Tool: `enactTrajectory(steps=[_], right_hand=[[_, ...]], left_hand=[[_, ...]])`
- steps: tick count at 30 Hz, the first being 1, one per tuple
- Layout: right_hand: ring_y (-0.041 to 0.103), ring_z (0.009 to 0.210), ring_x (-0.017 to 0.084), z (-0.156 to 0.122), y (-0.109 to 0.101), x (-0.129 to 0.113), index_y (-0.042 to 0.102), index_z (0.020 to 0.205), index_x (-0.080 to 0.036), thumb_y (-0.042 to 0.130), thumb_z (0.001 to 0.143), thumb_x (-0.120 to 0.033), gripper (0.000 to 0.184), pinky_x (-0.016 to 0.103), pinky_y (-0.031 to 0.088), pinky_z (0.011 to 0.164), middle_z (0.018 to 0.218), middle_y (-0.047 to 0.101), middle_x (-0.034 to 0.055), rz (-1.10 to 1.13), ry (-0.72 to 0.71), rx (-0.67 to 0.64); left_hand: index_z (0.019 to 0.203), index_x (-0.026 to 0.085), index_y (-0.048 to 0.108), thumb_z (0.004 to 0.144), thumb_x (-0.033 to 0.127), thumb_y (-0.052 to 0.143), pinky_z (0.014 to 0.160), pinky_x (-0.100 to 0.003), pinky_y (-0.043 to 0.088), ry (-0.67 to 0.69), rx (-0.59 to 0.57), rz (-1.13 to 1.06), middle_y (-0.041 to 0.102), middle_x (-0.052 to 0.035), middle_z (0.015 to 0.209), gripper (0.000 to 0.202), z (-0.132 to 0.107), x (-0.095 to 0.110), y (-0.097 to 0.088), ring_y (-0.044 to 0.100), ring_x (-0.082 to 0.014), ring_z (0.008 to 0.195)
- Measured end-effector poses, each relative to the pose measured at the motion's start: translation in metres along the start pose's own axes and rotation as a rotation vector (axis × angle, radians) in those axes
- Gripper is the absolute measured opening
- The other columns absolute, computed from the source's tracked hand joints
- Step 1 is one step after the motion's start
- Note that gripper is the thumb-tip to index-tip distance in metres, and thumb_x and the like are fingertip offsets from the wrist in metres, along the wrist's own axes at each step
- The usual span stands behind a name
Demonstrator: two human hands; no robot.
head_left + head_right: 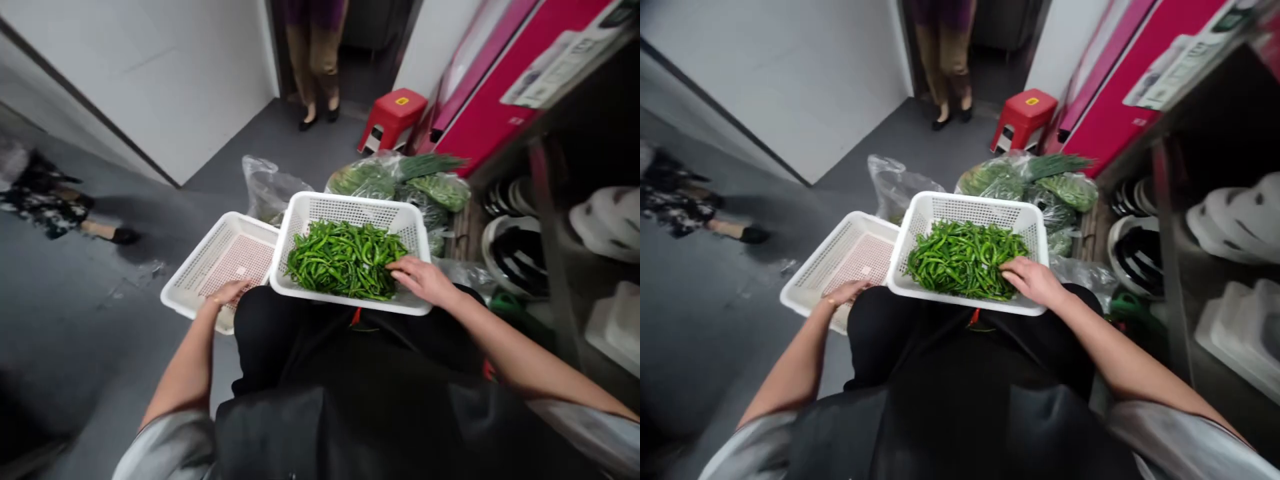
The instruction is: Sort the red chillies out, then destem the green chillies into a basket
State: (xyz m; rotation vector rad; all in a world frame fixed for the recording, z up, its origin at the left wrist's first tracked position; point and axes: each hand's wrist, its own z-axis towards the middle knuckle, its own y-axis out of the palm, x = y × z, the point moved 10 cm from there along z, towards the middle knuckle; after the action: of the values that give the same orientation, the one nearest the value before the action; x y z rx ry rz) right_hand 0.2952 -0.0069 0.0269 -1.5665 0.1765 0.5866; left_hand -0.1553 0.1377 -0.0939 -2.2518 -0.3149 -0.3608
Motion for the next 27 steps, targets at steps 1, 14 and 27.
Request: enactTrajectory(steps=[1, 14, 27], right_hand=[[0.066, 0.096, 0.021, 0.003, -0.004, 0.013, 0.066, 0.111, -0.022, 0.039, 0.098, -0.043, 0.037, 0.034, 0.053, 0.086, 0.104, 0.069, 0.0094, -0.003, 0.065, 0.031], [0.062, 0.100, 0.021, 0.083, 0.055, 0.023, 0.053, 0.136, -0.020, 0.063, 0.086, -0.030, 0.052, 0.032, 0.047, 0.087, 0.121, 0.064, 0.0109, 0.081, 0.079, -0.023], [0.056, 0.072, 0.016, 0.053, -0.010, 0.040, 0.066, 0.103, -0.016, 0.059, 0.084, -0.033, 0.027, 0.029, 0.045, 0.069, 0.086, 0.065, 0.0053, 0.394, 0.180, 0.362]], left_hand=[[0.098, 0.014, 0.070, 0.086, 0.057, 0.040, 0.077, -0.036, 0.052, -0.020, 0.152, 0.012, 0.073, -0.0124, 0.085, 0.054, -0.006, -0.001, -0.028, 0.069, -0.0282, 0.085], [0.151, 0.019, 0.032, 0.080, 0.031, 0.065, 0.111, -0.051, 0.031, 0.557, 0.187, 0.295, 0.027, -0.0201, 0.156, 0.079, -0.046, 0.254, 0.080, 0.024, -0.0354, 0.145], [0.089, 0.013, 0.068, 0.078, 0.048, 0.068, 0.058, -0.028, 0.053, 0.364, -0.066, -0.906, 0.069, -0.0083, 0.076, 0.036, -0.045, 0.305, 0.085, 0.066, -0.0171, 0.064]])
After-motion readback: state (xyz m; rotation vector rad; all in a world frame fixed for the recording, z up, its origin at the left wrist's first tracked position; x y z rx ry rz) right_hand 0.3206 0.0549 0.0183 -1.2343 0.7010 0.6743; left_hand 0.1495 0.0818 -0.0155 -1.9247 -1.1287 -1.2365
